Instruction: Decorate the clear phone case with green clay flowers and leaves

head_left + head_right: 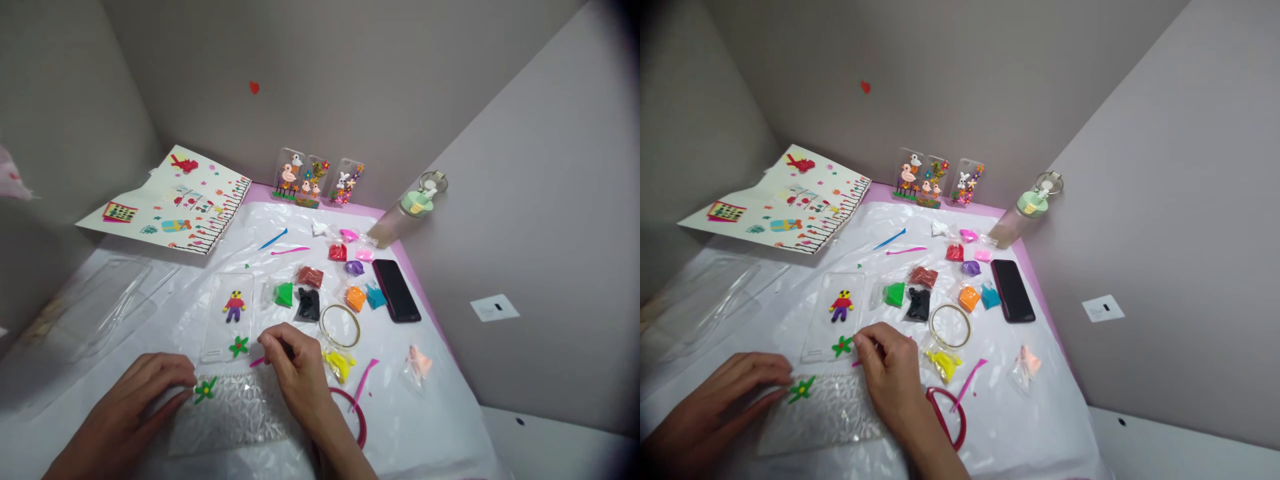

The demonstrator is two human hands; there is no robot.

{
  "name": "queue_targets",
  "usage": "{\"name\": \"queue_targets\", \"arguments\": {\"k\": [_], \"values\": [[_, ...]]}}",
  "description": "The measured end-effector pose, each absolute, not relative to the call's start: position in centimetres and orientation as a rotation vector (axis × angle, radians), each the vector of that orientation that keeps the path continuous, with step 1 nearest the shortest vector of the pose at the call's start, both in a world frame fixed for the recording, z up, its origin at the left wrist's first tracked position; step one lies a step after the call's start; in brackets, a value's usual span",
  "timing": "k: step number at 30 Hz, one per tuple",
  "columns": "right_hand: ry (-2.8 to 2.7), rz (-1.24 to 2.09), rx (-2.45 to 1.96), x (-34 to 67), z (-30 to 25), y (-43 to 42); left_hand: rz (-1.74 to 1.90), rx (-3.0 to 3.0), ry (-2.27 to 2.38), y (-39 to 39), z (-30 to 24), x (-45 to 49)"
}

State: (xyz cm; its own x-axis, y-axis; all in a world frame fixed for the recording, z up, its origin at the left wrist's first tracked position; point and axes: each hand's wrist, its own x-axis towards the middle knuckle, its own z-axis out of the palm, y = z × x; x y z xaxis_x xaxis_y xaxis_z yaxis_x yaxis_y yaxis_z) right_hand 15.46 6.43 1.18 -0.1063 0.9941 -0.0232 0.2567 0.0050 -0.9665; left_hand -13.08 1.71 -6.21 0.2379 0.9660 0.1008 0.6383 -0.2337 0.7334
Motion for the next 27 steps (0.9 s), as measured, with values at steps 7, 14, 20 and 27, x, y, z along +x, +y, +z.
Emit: {"name": "queue_targets", "arguments": {"k": [7, 14, 20, 27], "values": [[-1.474, 1.193, -1.350, 15.4, 1.2, 6.4, 0.728, 2.025, 1.425, 2.1, -7.2, -13.4], [-1.387, 1.278, -1.352, 15.3, 1.3, 6.7, 0.849, 1.991, 1.338, 2.9, -6.8, -12.8], [-1.130, 1.502, -1.186, 15.3, 3.4, 6.8, 1.082, 1.903, 1.339, 5.1, -2.4, -10.1], [-1.051, 1.363, -1.191, 15.1, 6.4, 7.9, 1.342, 1.874, 1.206, 8.9, 2.0, -5.7]]}}
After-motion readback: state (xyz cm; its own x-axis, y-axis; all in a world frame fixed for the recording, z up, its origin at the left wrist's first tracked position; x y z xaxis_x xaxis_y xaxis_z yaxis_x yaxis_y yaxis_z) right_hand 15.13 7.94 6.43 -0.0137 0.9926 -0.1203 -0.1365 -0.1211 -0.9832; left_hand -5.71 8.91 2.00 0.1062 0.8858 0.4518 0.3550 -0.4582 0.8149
